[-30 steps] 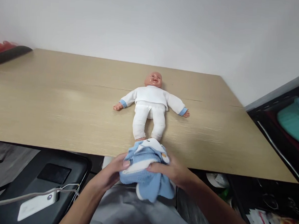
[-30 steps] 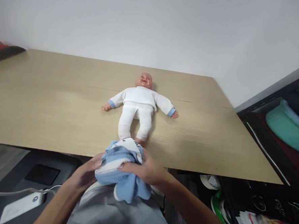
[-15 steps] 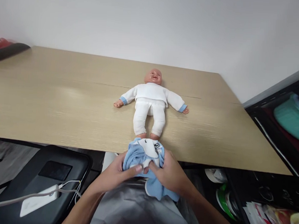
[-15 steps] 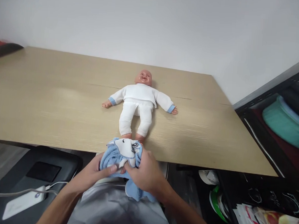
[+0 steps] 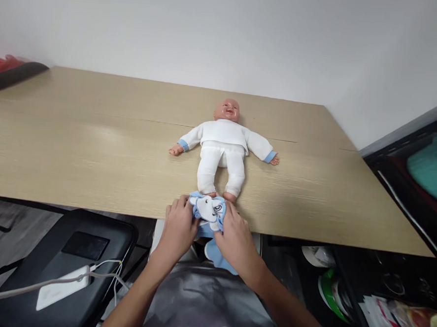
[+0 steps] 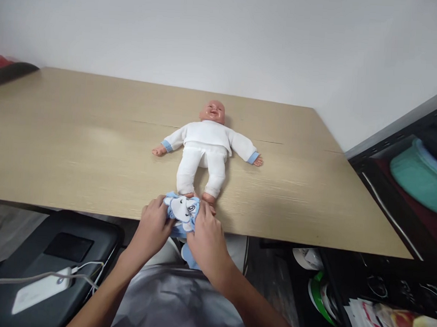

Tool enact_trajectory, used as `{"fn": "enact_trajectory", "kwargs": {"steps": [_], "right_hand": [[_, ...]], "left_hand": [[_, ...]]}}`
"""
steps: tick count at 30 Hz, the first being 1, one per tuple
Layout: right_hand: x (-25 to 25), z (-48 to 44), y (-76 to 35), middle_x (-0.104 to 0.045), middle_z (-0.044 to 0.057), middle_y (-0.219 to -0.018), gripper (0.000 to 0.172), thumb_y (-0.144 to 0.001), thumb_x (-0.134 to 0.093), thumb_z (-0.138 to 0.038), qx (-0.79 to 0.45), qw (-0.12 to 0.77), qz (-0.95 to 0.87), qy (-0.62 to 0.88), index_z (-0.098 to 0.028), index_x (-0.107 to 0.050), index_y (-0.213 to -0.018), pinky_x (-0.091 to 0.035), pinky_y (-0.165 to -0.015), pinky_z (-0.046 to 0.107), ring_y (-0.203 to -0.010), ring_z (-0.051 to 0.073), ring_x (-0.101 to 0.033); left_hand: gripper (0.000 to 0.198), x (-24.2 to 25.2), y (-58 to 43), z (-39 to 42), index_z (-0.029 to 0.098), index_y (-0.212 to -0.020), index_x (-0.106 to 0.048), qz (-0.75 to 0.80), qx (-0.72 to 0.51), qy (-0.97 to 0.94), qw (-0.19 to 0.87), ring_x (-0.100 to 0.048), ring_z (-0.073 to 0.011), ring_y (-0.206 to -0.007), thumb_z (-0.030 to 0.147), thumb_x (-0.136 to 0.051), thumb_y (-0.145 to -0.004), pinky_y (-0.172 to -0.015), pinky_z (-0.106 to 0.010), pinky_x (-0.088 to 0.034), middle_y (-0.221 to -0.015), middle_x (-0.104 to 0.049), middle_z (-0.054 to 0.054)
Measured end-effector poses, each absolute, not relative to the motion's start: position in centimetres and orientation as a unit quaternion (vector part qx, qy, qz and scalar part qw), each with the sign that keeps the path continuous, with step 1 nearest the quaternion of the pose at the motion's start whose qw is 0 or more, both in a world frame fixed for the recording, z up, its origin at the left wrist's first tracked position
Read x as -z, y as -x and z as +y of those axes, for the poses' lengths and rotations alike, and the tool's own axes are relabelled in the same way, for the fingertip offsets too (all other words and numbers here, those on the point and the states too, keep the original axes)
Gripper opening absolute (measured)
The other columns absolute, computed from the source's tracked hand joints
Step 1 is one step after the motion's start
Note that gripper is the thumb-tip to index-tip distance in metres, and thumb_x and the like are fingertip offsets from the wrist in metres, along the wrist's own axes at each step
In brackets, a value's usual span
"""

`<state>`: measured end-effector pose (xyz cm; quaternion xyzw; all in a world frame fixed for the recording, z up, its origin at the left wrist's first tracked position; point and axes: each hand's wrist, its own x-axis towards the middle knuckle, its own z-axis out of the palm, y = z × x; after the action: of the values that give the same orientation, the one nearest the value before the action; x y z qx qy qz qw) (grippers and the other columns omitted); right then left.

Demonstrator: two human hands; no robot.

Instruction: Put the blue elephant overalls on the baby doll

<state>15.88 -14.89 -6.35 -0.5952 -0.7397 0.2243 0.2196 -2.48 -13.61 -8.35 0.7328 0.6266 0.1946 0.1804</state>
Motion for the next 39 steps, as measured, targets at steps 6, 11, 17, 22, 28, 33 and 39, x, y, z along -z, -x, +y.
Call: {"fn": "enact_trajectory", "kwargs": {"steps": [6,11,17,22,28,33,39], "right_hand": [[7.1,-13.2,-16.8,-0.054,0.02,-0.161,0.067,-0.091,-0.057,-0.008,-0.254,0.309,-0.73,0.553,-0.019,-0.054,-0.157,-0.054,-0.119,0.052,-0.153,0.038,-0.055],[6.4,-12.4,-17.0,-0.065,0.017,-0.142,0.058,-0.089,-0.06,-0.009,-0.29,0.328,-0.725,0.532,-0.02,-0.059,-0.146,-0.058,-0.112,0.05,-0.138,0.036,-0.065],[5.5,-11.6,-18.4,-0.07,0.013,-0.135,0.05,-0.089,-0.066,-0.012,-0.35,0.33,-0.735,0.478,-0.023,-0.058,-0.137,-0.055,-0.111,0.048,-0.133,0.033,-0.066],[4.8,-11.1,-19.1,-0.074,0.008,-0.123,0.042,-0.087,-0.069,-0.009,-0.353,0.309,-0.744,0.475,-0.026,-0.062,-0.125,-0.058,-0.097,0.039,-0.117,0.029,-0.072],[3.7,-10.3,-19.3,-0.072,0.006,-0.106,0.039,-0.081,-0.061,0.004,-0.271,0.276,-0.804,0.452,-0.025,-0.068,-0.106,-0.056,-0.09,0.035,-0.102,0.026,-0.07],[2.8,-8.1,-20.5,-0.072,0.01,-0.12,0.033,-0.087,-0.064,-0.004,-0.246,0.29,-0.836,0.395,-0.024,-0.074,-0.112,-0.056,-0.107,0.044,-0.118,0.03,-0.068],[2.8,-5.1,-21.9,-0.074,0.01,-0.131,0.046,-0.086,-0.068,-0.01,-0.383,0.34,-0.788,0.341,-0.023,-0.071,-0.13,-0.054,-0.113,0.045,-0.125,0.031,-0.069]], "left_hand": [[0.024,9.3,4.3,-11.7,0.019,-0.117,-0.061,0.548,-0.297,-0.715,0.316,-0.062,-0.0334,-0.111,0.017,-0.058,-0.093,-0.101,-0.049,-0.049,-0.115,-0.069,-0.012],[0.029,8.3,5.2,-11.1,0.02,-0.127,-0.06,0.485,-0.35,-0.705,0.381,-0.06,-0.0293,-0.118,0.018,-0.056,-0.098,-0.106,-0.043,-0.047,-0.123,-0.065,-0.011],[0.019,7.4,5.4,-10.2,0.02,-0.12,-0.062,0.417,-0.387,-0.711,0.413,-0.052,-0.0322,-0.141,0.029,-0.064,-0.104,-0.121,-0.045,-0.041,-0.144,-0.058,-0.016],[0.022,7.4,5.6,-9.3,0.02,-0.113,-0.058,0.398,-0.358,-0.676,0.506,-0.064,-0.0243,-0.107,0.029,-0.072,-0.098,-0.097,-0.034,-0.052,-0.118,-0.067,-0.009],[0.035,7.0,5.8,-7.7,0.021,-0.115,-0.063,0.43,-0.395,-0.685,0.437,-0.067,-0.0235,-0.108,0.021,-0.082,-0.086,-0.099,-0.034,-0.053,-0.117,-0.07,-0.007],[0.016,5.1,7.2,-5.6,0.024,-0.115,-0.079,0.372,-0.365,-0.787,0.329,-0.066,-0.0287,-0.12,0.027,-0.075,-0.101,-0.111,-0.042,-0.049,-0.122,-0.075,-0.01],[0.023,3.4,8.4,-3.3,0.024,-0.103,-0.083,0.314,-0.322,-0.79,0.416,-0.066,-0.0295,-0.118,0.046,-0.078,-0.101,-0.11,-0.041,-0.051,-0.124,-0.073,-0.011]]}}
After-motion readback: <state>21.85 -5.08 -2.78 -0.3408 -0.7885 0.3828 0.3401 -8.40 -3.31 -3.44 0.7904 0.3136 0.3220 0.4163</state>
